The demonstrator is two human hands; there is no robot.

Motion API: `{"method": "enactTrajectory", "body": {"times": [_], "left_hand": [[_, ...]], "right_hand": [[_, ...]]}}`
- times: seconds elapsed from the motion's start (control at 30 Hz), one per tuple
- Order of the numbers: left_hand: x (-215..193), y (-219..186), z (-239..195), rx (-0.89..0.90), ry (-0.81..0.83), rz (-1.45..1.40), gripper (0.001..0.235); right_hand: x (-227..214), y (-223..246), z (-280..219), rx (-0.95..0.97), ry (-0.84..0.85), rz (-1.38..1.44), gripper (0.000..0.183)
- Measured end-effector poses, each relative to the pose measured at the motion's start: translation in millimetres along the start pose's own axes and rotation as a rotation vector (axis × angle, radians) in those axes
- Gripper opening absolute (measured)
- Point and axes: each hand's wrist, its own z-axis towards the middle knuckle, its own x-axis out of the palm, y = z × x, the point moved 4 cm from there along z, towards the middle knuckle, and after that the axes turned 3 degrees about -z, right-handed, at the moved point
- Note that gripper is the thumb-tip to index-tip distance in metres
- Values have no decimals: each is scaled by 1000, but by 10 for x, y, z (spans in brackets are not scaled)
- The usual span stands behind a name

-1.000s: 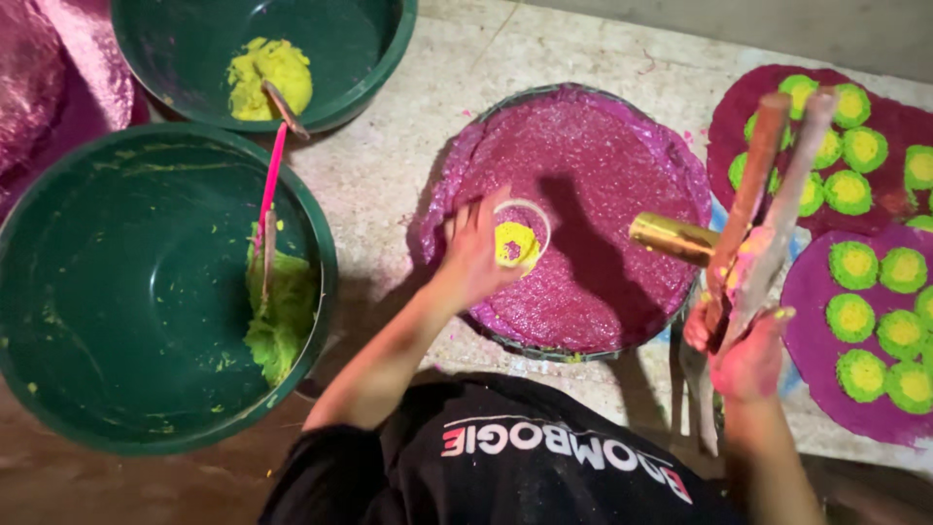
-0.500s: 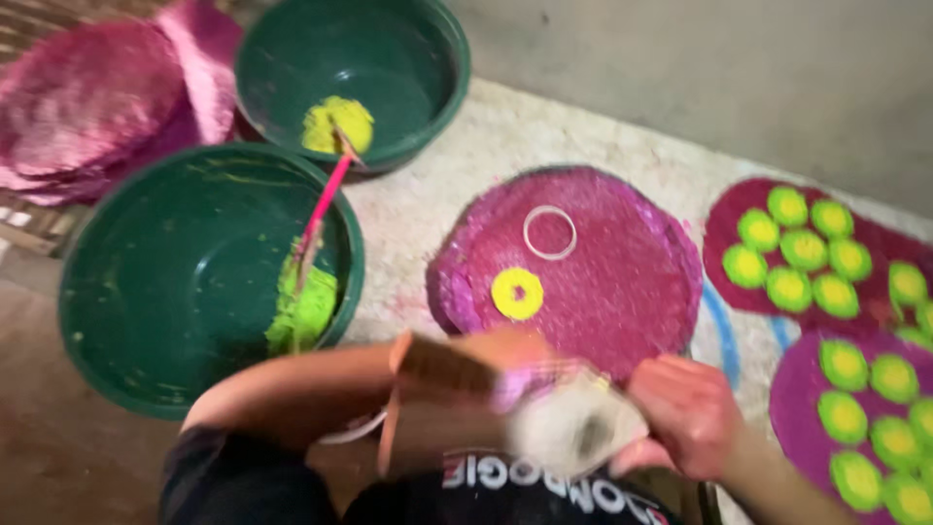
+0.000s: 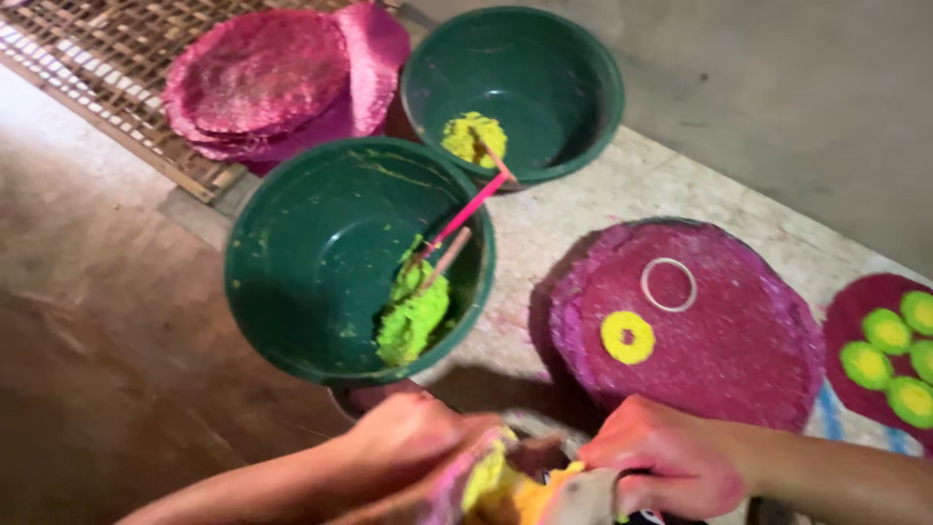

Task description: The person uses a manual dough press to form green and yellow dough into ring shapes and places them on a purple textured mat. They repeatedly load the press, compress the dough, and arrange the finished pieces in rows.

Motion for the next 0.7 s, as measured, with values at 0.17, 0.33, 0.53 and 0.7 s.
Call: {"method": "enactTrajectory", "body": {"times": [0.17,0.33,0.53,0.7], "left_hand": [[-999,1313,-578,-220,-248,-1126,54],[-955,1505,-440,225,-94,-1138,70],[-1480,1806,-527,632,-658,-1019,60],[-1760,2306,-502,236,-1062,-1125,39]], "right_hand": [[-894,366,464,-28,-352,-1041,26],[-1516,383,1375,-439,-346,-1966,14],[-1996,-839,2118,140,-536,-1392,38],[-1653,-2182,2533,464,168,-1392,25]]}}
